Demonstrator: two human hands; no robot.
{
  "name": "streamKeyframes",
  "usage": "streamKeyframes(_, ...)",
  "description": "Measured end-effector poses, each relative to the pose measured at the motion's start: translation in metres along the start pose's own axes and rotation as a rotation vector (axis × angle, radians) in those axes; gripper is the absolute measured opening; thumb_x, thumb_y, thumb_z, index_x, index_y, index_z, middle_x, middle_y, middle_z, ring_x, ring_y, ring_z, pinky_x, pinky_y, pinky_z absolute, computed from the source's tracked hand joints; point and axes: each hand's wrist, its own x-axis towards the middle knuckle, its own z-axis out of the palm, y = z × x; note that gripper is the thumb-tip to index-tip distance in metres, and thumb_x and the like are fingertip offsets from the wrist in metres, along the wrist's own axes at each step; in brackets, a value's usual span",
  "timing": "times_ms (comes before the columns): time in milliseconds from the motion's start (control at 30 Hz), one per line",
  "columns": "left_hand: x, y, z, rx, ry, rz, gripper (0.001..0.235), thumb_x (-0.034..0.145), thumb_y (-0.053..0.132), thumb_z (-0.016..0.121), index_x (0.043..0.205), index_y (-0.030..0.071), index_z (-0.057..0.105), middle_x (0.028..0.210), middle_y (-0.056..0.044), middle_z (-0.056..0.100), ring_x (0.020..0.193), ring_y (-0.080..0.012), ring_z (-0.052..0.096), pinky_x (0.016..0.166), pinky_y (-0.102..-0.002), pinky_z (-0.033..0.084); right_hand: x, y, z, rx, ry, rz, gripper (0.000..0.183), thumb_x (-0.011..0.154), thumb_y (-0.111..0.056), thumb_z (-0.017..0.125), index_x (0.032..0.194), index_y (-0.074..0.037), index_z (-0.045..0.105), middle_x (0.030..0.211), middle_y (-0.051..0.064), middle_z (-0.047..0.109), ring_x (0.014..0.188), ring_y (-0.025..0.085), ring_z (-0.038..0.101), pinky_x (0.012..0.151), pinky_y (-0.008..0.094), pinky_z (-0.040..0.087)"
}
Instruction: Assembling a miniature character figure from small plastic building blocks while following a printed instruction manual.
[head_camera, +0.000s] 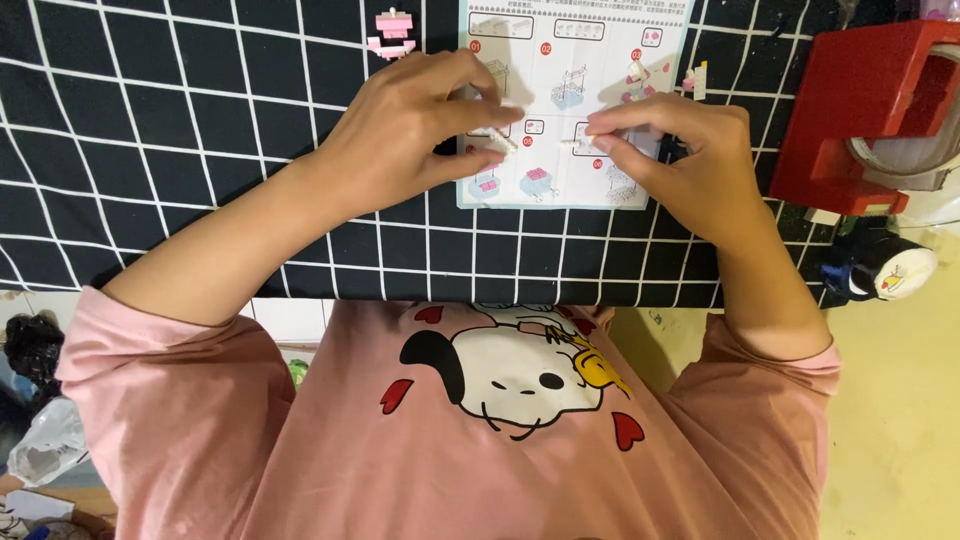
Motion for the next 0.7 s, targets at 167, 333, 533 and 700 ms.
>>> streamKeyframes(167,0.008,0.012,0.007,-0.019,0.164,0.127,0.026,0.101,0.012,0.089,0.118,0.0,0.074,0.109,-0.014,0.064,0.095,-0.0303,0.066,0.079,-0.041,0.05,-0.001,-0.003,0.013,0.17,0.056,0.061,0.019,0.101,0.01,0.083,0.114,0.001,0.072,0.11,0.014,0.076,0.107,0.021,0.072,0.081,0.028,0.046)
streamKeyframes(333,0.014,0.018,0.025,0.001,0.246,0.242,0.026,0.102,0.003,0.087,0.121,-0.002,0.071,0.102,-0.015,0.068,0.088,-0.0275,0.067,0.072,-0.037,0.048,0.006,-0.011,0.022,0.413,0.078,0.089,0.033,0.095,0.013,0.084,0.114,0.003,0.06,0.105,0.019,0.073,0.099,0.022,0.071,0.079,0.026,0.046)
streamKeyframes(533,0.018,0.028,0.023,-0.084,0.265,0.253,0.018,0.104,-0.001,0.08,0.118,-0.004,0.069,0.108,-0.017,0.07,0.091,-0.0308,0.07,0.076,-0.04,0.055,0.008,-0.018,0.026,0.596,0.07,0.228,0.033,0.094,0.013,0.08,0.111,0.001,0.054,0.102,0.018,0.07,0.101,0.023,0.073,0.093,0.03,0.063)
streamKeyframes(700,0.019,0.033,0.021,-0.244,0.25,0.184,0.011,0.106,-0.004,0.068,0.116,-0.009,0.068,0.105,-0.02,0.066,0.088,-0.0331,0.068,0.079,-0.04,0.057,0.007,-0.016,0.025,0.565,0.067,0.229,0.032,0.094,0.008,0.081,0.111,0.001,0.054,0.101,0.018,0.071,0.099,0.021,0.073,0.09,0.028,0.062)
